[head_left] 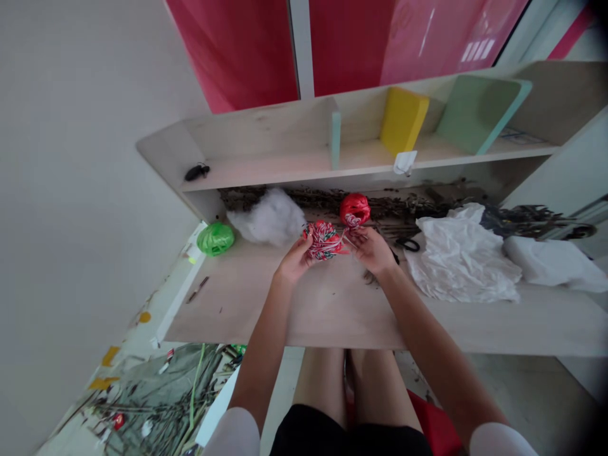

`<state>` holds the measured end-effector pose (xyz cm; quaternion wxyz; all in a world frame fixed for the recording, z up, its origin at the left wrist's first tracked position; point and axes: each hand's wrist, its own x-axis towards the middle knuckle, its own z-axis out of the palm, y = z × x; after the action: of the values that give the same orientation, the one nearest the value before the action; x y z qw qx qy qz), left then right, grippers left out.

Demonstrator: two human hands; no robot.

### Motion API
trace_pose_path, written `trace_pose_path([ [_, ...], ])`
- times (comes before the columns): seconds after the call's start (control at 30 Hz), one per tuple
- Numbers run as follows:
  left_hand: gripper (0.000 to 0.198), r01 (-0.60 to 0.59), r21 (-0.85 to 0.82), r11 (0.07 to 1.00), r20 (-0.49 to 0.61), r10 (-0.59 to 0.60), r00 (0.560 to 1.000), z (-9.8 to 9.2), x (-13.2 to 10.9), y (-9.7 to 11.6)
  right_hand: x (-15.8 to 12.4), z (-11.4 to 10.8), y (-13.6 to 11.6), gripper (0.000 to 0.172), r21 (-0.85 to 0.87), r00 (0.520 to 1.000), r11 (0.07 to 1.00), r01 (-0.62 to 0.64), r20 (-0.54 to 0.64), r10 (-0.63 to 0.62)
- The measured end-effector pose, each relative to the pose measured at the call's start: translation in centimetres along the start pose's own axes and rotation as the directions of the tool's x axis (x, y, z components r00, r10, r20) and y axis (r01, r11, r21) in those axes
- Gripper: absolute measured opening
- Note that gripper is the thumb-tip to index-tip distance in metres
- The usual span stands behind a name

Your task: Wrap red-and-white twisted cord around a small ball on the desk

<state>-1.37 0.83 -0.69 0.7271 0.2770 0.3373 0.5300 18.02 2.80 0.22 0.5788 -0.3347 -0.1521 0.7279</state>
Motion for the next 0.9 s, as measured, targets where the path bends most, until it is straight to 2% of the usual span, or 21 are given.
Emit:
trace_pose_path([
  [0.23, 0.03, -0.055, 0.003, 0.998, -0.02, 0.055, 0.998, 0.4, 0.1, -0.1, -0.4, 0.6, 1.1, 0.011, -0.055, 1.0, 0.998, -0.007, 0.004, 0.007],
  [0.43, 0.032, -0.046, -0.009, 0.999, -0.022, 0.046, 0.999, 0.5, 0.1, -0.2, -0.4, 0.5, 2.1, 0.023, -0.103, 0.99, 0.985, 0.137, 0.053, -0.132],
  [0.57, 0.036, -0.046, 0.016, 0.999, -0.045, 0.047, 0.998, 0.1, 0.4, -0.2, -0.1, 0.2, 1.4, 0.026, -0.04, 0.983, 0.982, 0.185, 0.008, -0.185],
  [0.7, 0.032, -0.089, 0.007, 0.996, -0.104, 0.089, 0.991, -0.4, 0.8, -0.1, -0.1, 0.1, 0.3, 0.023, 0.007, 0.989, 0.989, 0.149, 0.025, -0.149],
  [0.9, 0.027, -0.106, 0.019, 0.994, -0.168, 0.107, 0.98, -0.4, 0.9, 0.1, -0.4, 0.4, -0.5, 0.018, 0.062, 0.991, 0.989, 0.131, -0.024, -0.13],
])
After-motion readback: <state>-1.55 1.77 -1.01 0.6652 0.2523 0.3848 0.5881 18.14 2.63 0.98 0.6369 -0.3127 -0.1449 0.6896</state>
